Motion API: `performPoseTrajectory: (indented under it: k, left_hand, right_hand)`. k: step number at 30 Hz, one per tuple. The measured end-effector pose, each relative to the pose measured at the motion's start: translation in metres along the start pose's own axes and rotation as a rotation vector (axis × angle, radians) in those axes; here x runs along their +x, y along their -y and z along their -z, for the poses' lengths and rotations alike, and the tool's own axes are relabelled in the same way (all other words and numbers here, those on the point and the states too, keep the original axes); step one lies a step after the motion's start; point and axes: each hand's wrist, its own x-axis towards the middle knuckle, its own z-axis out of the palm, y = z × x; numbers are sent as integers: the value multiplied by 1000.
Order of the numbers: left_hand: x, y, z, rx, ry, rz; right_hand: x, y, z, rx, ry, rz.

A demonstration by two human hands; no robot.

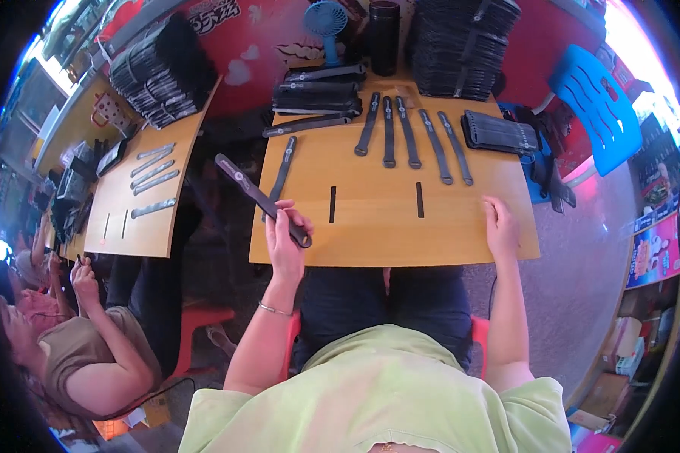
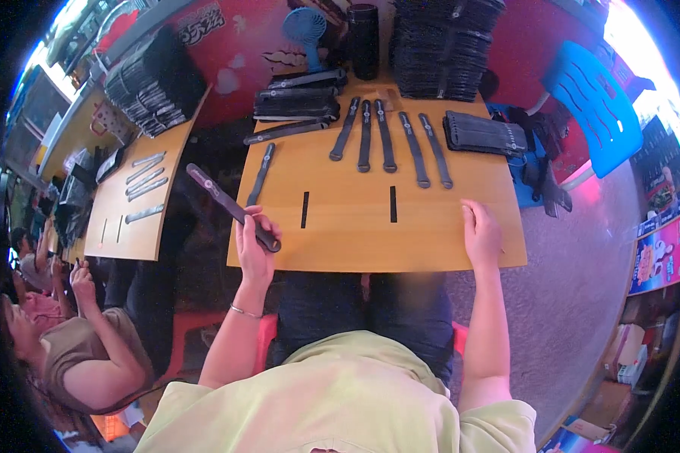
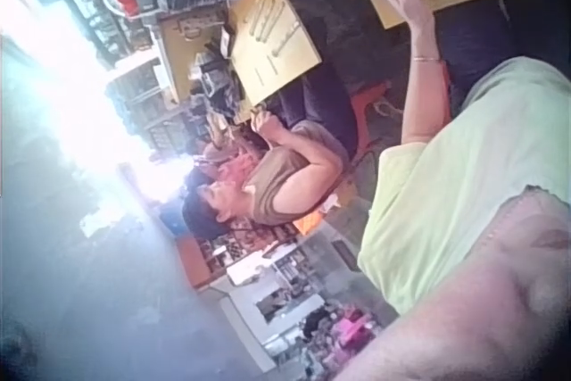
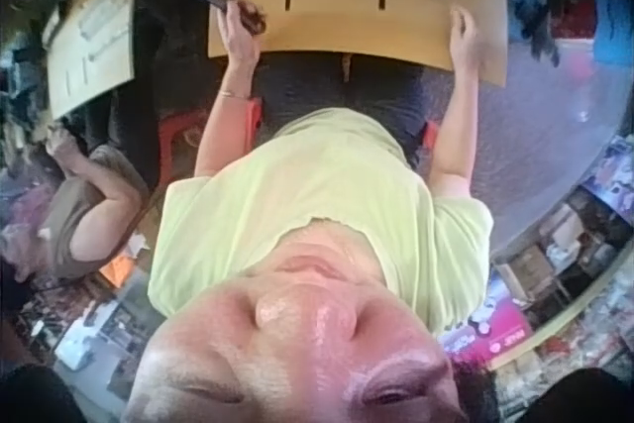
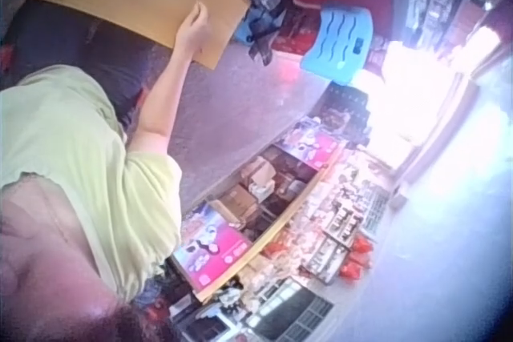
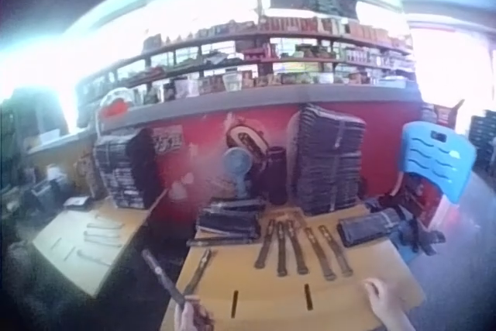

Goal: Assembling black elastic straps by threading components through pre-cut holes.

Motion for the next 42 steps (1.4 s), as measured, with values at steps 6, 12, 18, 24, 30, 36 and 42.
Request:
performPoseTrajectory:
  k: [6, 12, 18, 24, 30, 36, 42]
  left_hand:
    - [-30, -6, -50, -279, 43, 341]
    - [-27, 13, -72, -480, 227, 471]
    - [-22, 39, -59, -600, 396, 526]
    - [-24, 42, -55, -605, 296, 563]
    - [-24, 39, -57, -367, 295, 492]
    - [-19, 47, -42, -285, 272, 412]
    - [-23, 53, -40, -204, 238, 370]
  right_hand:
    - [8, 69, 18, 237, -42, -268]
    - [1, 163, 10, 452, 296, 119]
    - [-31, 149, -25, 584, 418, 201]
    - [-38, 153, -38, 760, 501, -21]
    - [-41, 143, -42, 591, 490, -13]
    - [-33, 130, -47, 354, 271, 356]
    - [-38, 124, -58, 327, 183, 395]
